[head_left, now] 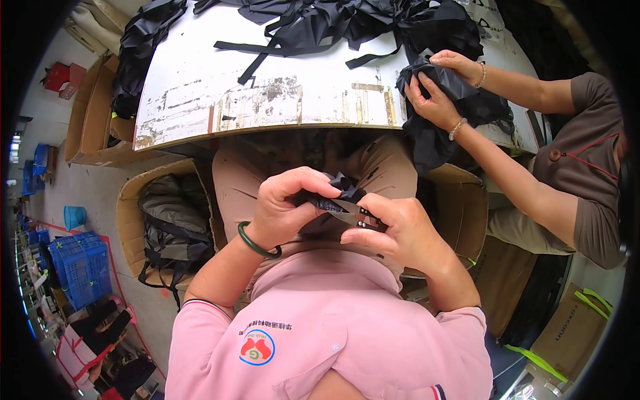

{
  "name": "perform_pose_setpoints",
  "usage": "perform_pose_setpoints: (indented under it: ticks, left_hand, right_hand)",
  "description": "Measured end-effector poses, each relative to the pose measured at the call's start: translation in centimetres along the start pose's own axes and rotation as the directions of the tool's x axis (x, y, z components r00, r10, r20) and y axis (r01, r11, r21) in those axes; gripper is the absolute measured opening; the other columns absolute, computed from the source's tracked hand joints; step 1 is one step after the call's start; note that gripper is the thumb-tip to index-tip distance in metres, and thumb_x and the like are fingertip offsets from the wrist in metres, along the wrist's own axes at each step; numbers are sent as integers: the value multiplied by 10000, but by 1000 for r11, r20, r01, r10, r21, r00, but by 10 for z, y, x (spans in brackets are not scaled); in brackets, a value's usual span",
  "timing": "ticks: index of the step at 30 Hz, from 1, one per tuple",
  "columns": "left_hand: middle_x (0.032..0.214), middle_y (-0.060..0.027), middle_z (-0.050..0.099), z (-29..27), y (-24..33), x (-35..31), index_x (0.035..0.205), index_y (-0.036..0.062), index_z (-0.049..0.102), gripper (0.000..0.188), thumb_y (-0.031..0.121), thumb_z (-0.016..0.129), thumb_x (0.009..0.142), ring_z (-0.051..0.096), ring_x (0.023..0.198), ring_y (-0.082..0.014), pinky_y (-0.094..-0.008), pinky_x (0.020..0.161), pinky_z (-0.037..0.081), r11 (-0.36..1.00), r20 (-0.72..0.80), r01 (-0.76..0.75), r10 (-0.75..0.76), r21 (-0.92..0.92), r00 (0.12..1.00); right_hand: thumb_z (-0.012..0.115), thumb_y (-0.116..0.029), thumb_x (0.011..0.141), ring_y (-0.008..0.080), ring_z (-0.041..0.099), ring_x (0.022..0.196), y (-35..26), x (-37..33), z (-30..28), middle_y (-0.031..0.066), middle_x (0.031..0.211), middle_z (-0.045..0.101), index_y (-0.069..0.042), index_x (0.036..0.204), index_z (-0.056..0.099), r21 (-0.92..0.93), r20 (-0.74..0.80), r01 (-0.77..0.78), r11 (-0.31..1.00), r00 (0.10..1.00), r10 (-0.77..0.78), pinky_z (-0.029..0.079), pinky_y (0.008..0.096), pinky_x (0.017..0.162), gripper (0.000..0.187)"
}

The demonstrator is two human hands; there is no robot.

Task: Trimming and inspecting black fabric components at a manufacturing workbench.

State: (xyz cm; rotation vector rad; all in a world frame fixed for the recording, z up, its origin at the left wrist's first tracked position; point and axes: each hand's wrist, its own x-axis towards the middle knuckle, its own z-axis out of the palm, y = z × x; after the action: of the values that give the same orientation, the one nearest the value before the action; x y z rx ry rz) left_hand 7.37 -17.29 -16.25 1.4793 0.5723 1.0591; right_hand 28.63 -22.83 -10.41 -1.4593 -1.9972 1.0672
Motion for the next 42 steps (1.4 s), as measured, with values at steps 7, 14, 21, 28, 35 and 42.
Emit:
perform_pose_setpoints:
  ticks: [7,14,21,28,35,42]
  left_hand:
    - [918,-79,655,0,0,0,920,18,693,239,-123,686,726,625,853,-154,-255,769,489,1000,4,-2,2,16,1000]
    - [912,-78,658,-1,-1,-2,916,21,695,258,-134,678,712,626,845,-153,-256,756,491,1000,4,2,-2,23,1000]
    - [910,-81,664,-1,-3,-2,916,22,695,267,-134,682,699,631,844,-160,-262,752,495,999,22,-27,26,34,999]
    - [886,-76,667,-2,-4,-1,907,32,696,264,-130,679,700,634,836,-178,-273,753,496,996,46,-62,59,63,997]
    - [880,-77,670,-2,-4,-1,905,34,696,272,-132,682,690,635,833,-182,-280,756,498,995,48,-66,63,80,997]
    - [881,-78,669,-2,-8,-4,909,33,699,301,-146,658,671,637,834,-190,-282,760,499,997,45,-34,30,72,999]
  right_hand:
    - [751,-401,772,285,588,525,0,0,3,104,608,580,-51,827,574,-30,-29,27,999,999,-28,433,361,492,396]
    - [748,-407,771,279,597,536,-1,-1,3,98,624,594,-53,830,581,-14,-16,7,1000,1000,-7,437,359,494,395]
    - [744,-406,779,271,595,543,-2,-2,0,91,643,602,-57,829,579,12,29,-21,1000,999,20,436,356,503,389]
    - [742,-403,783,270,581,535,-1,-3,-2,96,643,597,-46,825,570,57,56,-52,997,997,49,433,353,506,399]
    - [735,-403,786,285,608,564,0,-3,3,86,657,617,-57,819,561,-5,8,-8,1000,1000,8,444,369,509,389]
    - [722,-394,791,300,613,579,4,-2,9,93,636,610,-78,814,559,-127,-62,101,987,992,-109,440,400,505,356]
